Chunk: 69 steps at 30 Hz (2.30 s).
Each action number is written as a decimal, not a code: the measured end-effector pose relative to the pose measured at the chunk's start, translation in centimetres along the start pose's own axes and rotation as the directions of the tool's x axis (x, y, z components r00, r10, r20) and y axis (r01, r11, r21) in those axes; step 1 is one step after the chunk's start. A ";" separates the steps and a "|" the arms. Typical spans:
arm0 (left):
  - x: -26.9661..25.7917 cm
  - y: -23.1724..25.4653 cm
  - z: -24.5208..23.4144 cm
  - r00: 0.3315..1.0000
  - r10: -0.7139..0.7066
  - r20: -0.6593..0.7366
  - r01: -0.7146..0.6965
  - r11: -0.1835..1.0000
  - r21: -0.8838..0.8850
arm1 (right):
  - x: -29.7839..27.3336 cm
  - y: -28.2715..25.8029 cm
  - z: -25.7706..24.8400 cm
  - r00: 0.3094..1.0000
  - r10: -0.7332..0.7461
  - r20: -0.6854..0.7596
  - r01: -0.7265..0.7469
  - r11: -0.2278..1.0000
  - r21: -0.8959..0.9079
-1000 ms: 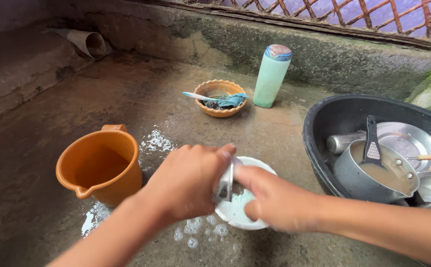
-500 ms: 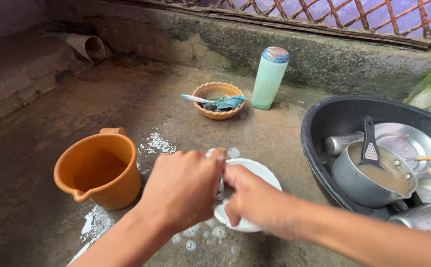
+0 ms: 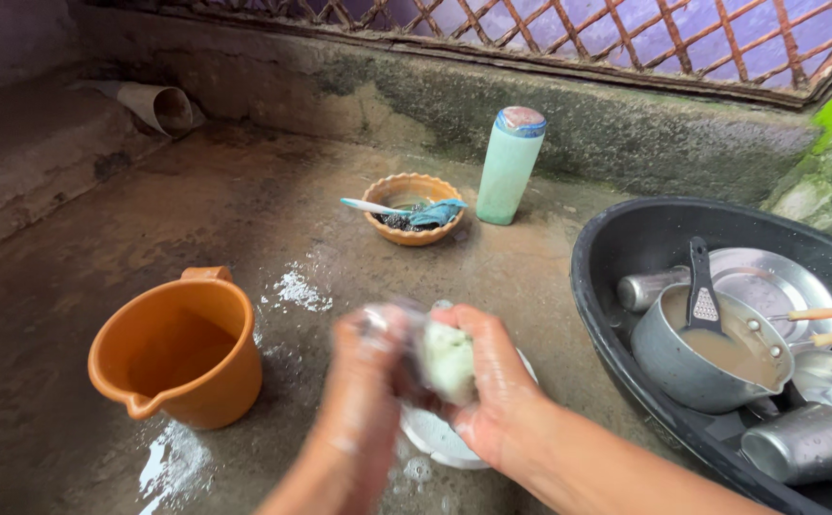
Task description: The person washes several dishes by pouring water from a bottle into a bowl, scrubbing various items like a cup, a plate, and a mug by hand with a cloth, and moving them between containers on the ground.
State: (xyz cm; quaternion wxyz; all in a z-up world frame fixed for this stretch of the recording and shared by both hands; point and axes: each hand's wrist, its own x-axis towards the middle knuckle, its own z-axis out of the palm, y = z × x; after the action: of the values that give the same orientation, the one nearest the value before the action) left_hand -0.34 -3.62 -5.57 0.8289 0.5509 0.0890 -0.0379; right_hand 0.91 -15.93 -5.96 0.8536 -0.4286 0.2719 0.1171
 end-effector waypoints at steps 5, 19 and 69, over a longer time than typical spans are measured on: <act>-0.3 -1.0 -2.3 0.642 0.531 0.553 -0.729 0.199 0.655 | 1.9 -3.5 -0.6 0.981 -0.105 0.166 0.154 0.936 -0.318; 0.2 -2.2 -4.6 0.882 0.211 0.421 -0.251 0.967 0.041 | -1.6 -4.6 2.1 0.808 0.040 0.587 0.120 0.965 -0.232; -0.7 7.5 -3.6 0.672 0.049 0.739 -0.691 0.400 0.602 | -4.3 -2.1 -3.3 0.084 0.207 0.975 0.776 -0.627 0.066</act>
State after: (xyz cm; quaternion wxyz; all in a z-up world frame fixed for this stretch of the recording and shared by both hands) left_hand -0.16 2.61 -0.06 0.4056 0.8416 -0.3526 -0.0537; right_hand -2.96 -19.66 -3.74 0.0770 -0.8132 -0.5637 -0.1228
